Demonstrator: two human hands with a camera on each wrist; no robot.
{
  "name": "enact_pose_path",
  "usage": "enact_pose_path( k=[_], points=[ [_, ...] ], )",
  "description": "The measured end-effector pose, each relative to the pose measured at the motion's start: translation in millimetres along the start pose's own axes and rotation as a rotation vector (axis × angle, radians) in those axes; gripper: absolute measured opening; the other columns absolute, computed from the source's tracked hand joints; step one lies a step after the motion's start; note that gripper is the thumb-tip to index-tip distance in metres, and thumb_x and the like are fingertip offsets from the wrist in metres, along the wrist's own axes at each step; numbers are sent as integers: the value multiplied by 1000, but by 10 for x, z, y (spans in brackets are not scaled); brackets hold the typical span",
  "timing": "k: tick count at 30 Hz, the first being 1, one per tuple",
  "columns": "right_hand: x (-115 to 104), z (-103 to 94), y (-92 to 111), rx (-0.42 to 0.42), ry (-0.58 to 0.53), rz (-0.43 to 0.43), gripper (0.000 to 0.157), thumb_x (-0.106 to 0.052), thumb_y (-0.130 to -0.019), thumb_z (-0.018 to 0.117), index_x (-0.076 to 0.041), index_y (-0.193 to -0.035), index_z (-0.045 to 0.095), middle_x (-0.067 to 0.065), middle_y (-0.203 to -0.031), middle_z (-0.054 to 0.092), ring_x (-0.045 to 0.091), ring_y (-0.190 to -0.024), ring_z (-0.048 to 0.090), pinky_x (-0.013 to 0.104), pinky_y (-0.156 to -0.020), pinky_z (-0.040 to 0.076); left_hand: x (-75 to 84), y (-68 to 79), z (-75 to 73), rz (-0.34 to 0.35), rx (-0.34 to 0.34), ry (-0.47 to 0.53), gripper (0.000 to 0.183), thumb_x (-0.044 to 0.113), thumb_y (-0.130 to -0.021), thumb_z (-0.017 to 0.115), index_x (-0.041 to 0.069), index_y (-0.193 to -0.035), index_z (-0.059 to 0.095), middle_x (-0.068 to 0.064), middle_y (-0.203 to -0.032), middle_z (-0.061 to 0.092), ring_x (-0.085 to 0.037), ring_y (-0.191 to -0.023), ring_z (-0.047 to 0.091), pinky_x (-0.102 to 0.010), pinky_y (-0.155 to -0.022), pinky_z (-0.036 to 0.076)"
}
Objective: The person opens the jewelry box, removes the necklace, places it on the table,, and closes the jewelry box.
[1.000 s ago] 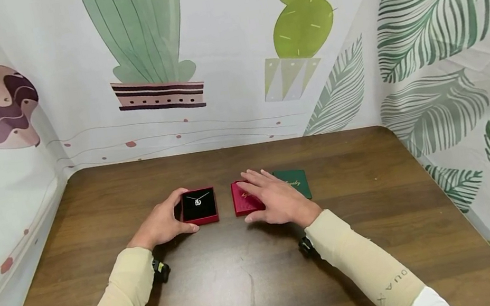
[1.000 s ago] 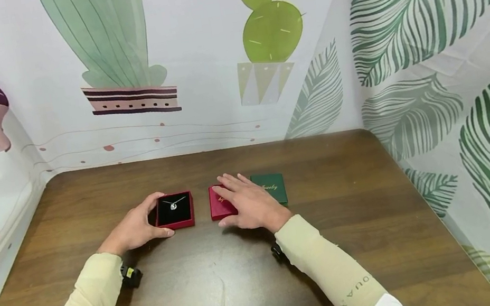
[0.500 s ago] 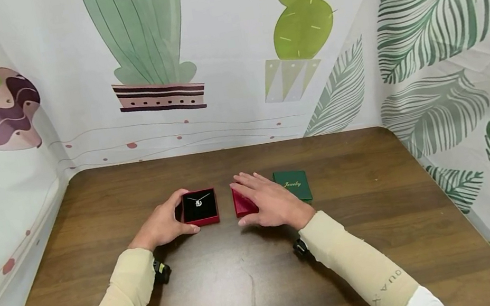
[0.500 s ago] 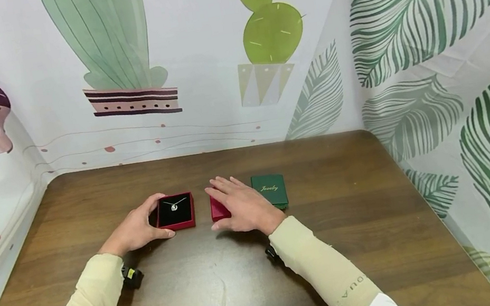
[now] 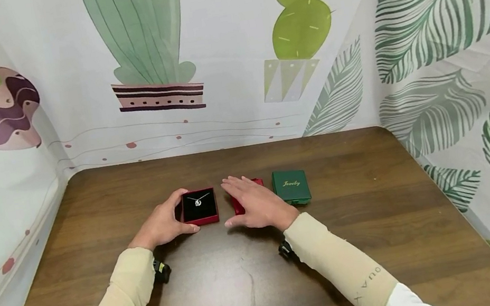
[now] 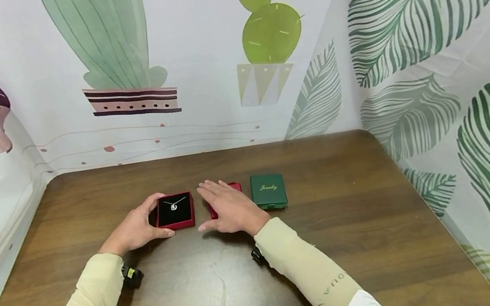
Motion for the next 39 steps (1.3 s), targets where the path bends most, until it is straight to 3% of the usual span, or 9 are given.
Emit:
enact_pose_path(
  k=[14, 39],
  points=[
    [-106, 106, -193, 10, -36, 4, 98, -62, -92, 70, -6, -163, 32, 8, -170, 35, 23, -161, 27, 39, -133, 18, 34, 13, -7, 10, 3, 1, 85, 30, -79, 92, 20, -147, 43, -13, -137, 66, -29, -108, 63, -55, -100, 49],
    [-142, 119, -277, -34, -36, 15, 97, -57, -92, 73, -4, -162, 32, 11, -170, 36, 24, -160, 30, 38, -133, 21, 11, 3, -7, -3, -9, 4, 87, 32, -79, 92, 19, -148, 42, -14, -141, 64, -28, -109, 63, -54, -100, 50]
  ],
)
Point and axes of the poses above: each hand's wrist, its own y-axis away from the middle knuckle, its own z-axis out of the palm, x = y × z, the point moved 10 cm from there along -y, towards the middle knuckle
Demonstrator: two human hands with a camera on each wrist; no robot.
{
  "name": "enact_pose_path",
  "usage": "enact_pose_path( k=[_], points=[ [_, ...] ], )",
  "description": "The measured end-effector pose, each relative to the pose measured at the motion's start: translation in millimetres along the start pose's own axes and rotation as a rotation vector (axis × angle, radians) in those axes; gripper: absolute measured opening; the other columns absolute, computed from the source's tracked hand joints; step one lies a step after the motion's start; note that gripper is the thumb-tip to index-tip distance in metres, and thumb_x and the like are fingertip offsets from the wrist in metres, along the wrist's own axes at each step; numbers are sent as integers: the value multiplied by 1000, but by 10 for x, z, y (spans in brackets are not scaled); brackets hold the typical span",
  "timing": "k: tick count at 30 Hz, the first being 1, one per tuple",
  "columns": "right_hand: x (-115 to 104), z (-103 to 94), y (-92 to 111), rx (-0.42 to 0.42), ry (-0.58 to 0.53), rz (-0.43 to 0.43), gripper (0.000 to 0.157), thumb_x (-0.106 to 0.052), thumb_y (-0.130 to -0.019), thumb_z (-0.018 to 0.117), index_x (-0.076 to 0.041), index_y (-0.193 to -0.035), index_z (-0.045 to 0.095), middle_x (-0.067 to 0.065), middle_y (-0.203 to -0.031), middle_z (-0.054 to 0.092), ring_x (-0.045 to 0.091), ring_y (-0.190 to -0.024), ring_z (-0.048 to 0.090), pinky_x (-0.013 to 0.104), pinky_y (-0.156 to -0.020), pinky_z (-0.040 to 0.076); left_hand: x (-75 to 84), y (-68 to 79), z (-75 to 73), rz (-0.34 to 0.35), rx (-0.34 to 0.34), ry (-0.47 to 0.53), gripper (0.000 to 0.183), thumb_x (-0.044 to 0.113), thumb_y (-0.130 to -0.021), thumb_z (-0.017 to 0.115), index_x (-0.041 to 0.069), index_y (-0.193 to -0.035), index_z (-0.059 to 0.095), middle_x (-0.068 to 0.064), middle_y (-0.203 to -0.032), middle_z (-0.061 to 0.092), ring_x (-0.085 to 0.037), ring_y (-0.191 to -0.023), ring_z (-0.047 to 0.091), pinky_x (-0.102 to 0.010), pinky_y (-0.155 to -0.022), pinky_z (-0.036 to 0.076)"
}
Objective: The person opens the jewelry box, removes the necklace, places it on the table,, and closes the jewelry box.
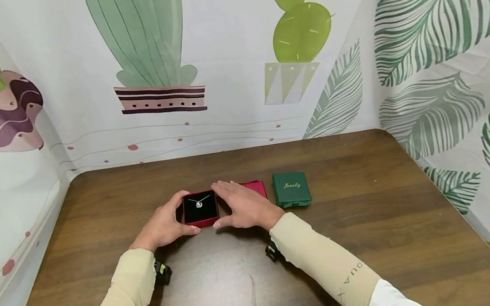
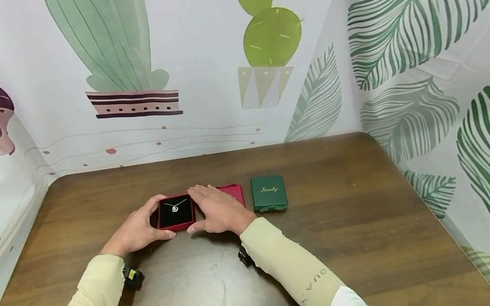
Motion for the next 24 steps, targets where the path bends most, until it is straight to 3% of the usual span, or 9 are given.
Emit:
enact_pose_path(
  k=[15, 24],
  points=[
    [-47, -6, -33, 8, -5, -27, 95, -56, -92, 73, -4, -161, 35, 11, -168, 39, 26, -159, 33, 39, -132, 22, -18, -7, 12, -8, -2, -6, 90, 32, -79, 92, 18, -151, 40, -15, -142, 63, -28, -108, 63, -53, -99, 50],
    [-153, -62, -64, 13, 17, -59, 77, -54, -100, 64, -10, -159, 42, 7, -168, 39, 23, -159, 32, 38, -131, 25, 8, 3, -2, -1, 4, -16, 87, 32, -79, 92, 19, -149, 41, -14, -140, 64, -29, -108, 63, -51, -97, 50]
  ],
)
Point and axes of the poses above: each hand's wrist, its own y-axis away from the middle knuckle, its own z-axis out of the palm, x = y × z, the point moved 10 cm from there along -y, towards the middle knuckle
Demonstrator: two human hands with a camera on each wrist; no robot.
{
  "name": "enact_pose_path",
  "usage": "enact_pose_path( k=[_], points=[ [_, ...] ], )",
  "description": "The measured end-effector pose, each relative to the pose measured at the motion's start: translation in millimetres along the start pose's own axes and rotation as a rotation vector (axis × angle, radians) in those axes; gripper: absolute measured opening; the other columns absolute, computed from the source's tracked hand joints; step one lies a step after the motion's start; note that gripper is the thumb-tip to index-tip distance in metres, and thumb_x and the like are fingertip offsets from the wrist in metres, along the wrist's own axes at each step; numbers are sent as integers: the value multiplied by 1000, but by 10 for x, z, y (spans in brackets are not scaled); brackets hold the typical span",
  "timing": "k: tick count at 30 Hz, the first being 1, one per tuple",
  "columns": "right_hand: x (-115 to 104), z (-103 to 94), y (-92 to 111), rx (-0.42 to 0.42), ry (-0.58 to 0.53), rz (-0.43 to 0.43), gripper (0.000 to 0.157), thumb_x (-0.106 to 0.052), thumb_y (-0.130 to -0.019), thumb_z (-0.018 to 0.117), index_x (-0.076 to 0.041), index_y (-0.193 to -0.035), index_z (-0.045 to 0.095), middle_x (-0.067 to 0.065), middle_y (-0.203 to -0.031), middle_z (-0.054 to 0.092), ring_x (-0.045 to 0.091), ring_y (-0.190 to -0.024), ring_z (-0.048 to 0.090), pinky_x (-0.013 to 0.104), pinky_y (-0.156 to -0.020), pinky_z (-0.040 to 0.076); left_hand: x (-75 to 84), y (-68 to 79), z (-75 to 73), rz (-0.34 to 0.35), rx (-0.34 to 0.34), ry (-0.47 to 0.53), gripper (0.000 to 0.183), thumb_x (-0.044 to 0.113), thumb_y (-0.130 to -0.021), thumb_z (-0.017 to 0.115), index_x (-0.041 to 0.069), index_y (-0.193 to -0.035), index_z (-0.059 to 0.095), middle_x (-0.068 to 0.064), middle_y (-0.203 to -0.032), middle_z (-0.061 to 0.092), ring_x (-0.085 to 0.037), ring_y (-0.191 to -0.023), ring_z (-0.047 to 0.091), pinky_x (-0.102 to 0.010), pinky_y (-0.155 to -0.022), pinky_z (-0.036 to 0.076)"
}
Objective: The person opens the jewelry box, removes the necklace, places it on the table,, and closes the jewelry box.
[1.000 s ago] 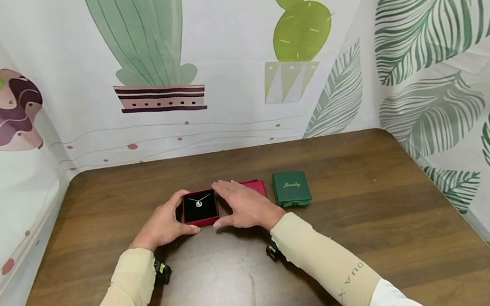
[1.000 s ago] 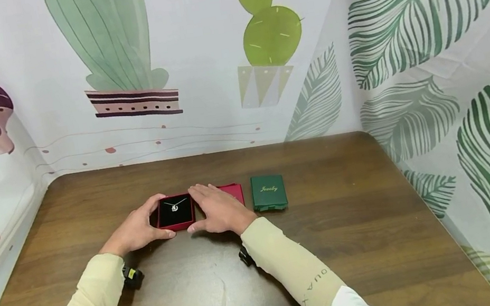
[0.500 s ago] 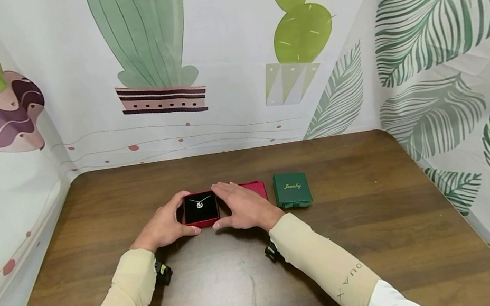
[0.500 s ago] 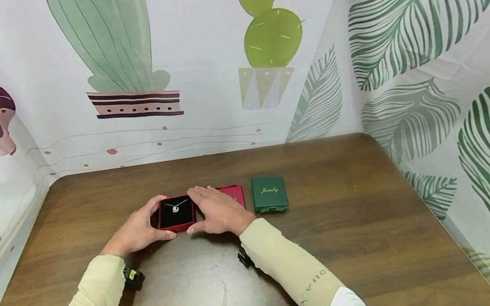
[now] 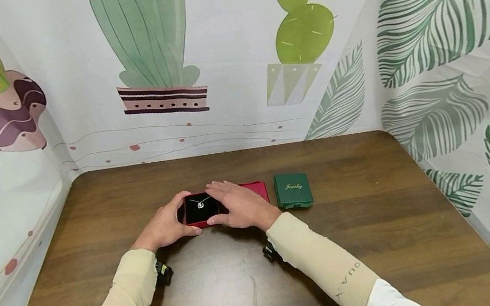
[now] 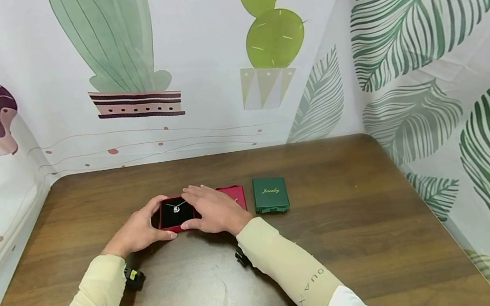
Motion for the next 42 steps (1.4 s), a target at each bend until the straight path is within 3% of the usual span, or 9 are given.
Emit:
enact_pose_path(
  k=[6, 14, 18, 23, 27, 37, 42],
  points=[
    [-111, -1, -30, 1, 46, -38, 67, -49, -103, 60, -14, -158, 45, 4, -168, 40, 22, -158, 34, 37, -129, 31, 16, 5, -7, 18, 9, 2, 86, 32, -78, 93, 20, -147, 42, -15, -140, 64, -31, -112, 63, -53, -98, 51],
    [-282, -12, -40, 15, 121, -98, 52, -36, -106, 60, -15, -153, 54, 2, -162, 50, 17, -144, 54, 35, -115, 49, 15, 10, 3, 25, 8, 15, 85, 32, -79, 93, 20, -147, 43, -14, -139, 64, -29, -110, 64, -49, -97, 52],
    [-369, -53, -63, 48, 152, -149, 42, -30, -104, 63, -15, -143, 63, 0, -150, 62, 15, -134, 63, 33, -110, 53, 6, 17, 4, 21, 14, 8, 84, 33, -79, 92, 22, -146, 44, -11, -138, 65, -28, -109, 65, -48, -96, 52],
    [-459, -85, -118, 103, 242, -211, 21, -25, -102, 68, -17, -121, 73, -5, -123, 75, 12, -104, 73, 28, -95, 60, 15, 17, -3, 36, 16, 4, 85, 33, -79, 92, 21, -148, 44, -11, -137, 65, -28, -108, 65, -48, -95, 52],
    [-474, -87, -174, 116, 298, -202, 10, -24, -100, 70, -19, -108, 75, -6, -107, 78, 10, -91, 74, 28, -86, 62, 29, 8, -16, 49, 18, 4, 84, 33, -79, 93, 19, -147, 45, -10, -136, 65, -27, -107, 65, -48, -94, 52],
    [-548, -131, -248, 185, 445, -218, 7, -19, -97, 70, -17, -97, 76, -2, -89, 78, 15, -88, 73, 30, -91, 59, 19, 0, -16, 33, 15, 3, 89, 33, -78, 93, 18, -150, 43, -13, -136, 65, -28, -107, 65, -50, -96, 53],
    [-563, -131, -269, 196, 487, -233, 7, -20, -95, 70, -17, -96, 76, -3, -87, 78, 15, -86, 72, 28, -87, 58, 2, -2, -11, 28, 12, 6, 90, 33, -78, 93, 19, -150, 42, -13, -138, 64, -28, -109, 65, -51, -97, 53]
  ],
)
Point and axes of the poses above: each hand's wrist, its own y-axis away from the middle knuckle, its own z-axis out of the palm, x = y × z, the point moved 10 cm from there along -y, towards the middle knuckle
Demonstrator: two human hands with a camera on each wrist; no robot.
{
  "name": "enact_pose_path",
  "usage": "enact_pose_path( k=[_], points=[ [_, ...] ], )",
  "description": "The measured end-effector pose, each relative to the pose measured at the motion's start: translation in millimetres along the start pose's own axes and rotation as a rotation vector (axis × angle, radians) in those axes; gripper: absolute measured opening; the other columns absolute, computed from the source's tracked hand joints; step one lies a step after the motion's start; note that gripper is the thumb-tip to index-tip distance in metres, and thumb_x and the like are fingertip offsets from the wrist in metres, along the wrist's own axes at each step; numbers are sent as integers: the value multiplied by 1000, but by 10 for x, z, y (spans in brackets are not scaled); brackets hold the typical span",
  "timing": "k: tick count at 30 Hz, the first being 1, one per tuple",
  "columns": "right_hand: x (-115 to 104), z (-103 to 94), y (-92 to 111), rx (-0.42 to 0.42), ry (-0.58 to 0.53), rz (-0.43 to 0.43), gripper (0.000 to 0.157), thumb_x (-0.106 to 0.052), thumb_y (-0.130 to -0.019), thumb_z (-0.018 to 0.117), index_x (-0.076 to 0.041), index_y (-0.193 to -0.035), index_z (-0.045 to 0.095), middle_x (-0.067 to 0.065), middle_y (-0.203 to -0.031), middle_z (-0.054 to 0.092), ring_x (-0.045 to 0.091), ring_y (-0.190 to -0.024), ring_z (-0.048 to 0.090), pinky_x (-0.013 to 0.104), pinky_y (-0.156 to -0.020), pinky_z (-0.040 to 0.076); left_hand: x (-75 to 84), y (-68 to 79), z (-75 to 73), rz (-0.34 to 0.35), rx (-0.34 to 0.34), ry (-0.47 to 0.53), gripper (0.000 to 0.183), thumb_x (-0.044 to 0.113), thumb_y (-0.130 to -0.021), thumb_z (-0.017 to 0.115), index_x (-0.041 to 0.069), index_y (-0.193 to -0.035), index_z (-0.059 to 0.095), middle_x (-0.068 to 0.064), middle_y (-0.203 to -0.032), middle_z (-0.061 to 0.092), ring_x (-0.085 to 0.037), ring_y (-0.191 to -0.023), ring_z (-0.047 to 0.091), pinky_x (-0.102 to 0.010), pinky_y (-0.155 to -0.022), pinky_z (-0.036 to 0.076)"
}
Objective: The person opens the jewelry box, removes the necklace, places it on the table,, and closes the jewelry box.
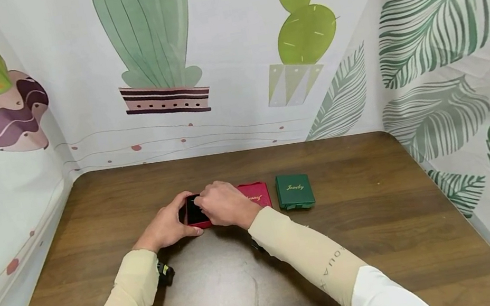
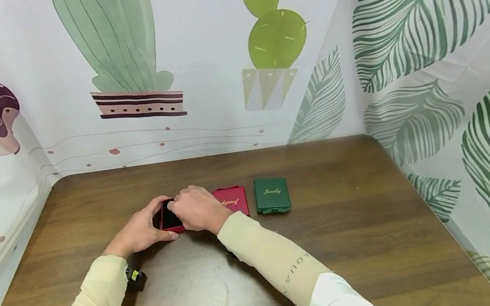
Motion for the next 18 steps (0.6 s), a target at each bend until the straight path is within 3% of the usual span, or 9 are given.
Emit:
enact_pose_path(
  k=[9, 18],
  points=[
    [8, 35, -56, -46, -9, -10, 11, -21, -97, 68, -18, -105, 75, -4, -99, 78, 16, -102, 66, 30, -89, 52, -12, -3, -9, 18, 14, -12, 91, 37, -76, 93, 19, -150, 42, -13, -140, 64, -29, -111, 65, -51, -97, 52],
    [-22, 39, -94, -41, 10, -26, 18, -22, -95, 71, -15, -111, 72, -1, -100, 78, 18, -102, 67, 32, -97, 55, -11, -3, -13, 14, 18, -25, 88, 36, -76, 94, 20, -147, 44, -12, -133, 66, -27, -105, 65, -49, -95, 53]
  ],
)
Point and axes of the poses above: each hand's wrist, its own y-axis away from the middle knuckle, its own z-axis out of the palm, x = y × z, the point moved 10 cm from there along -y, towards the middle knuckle
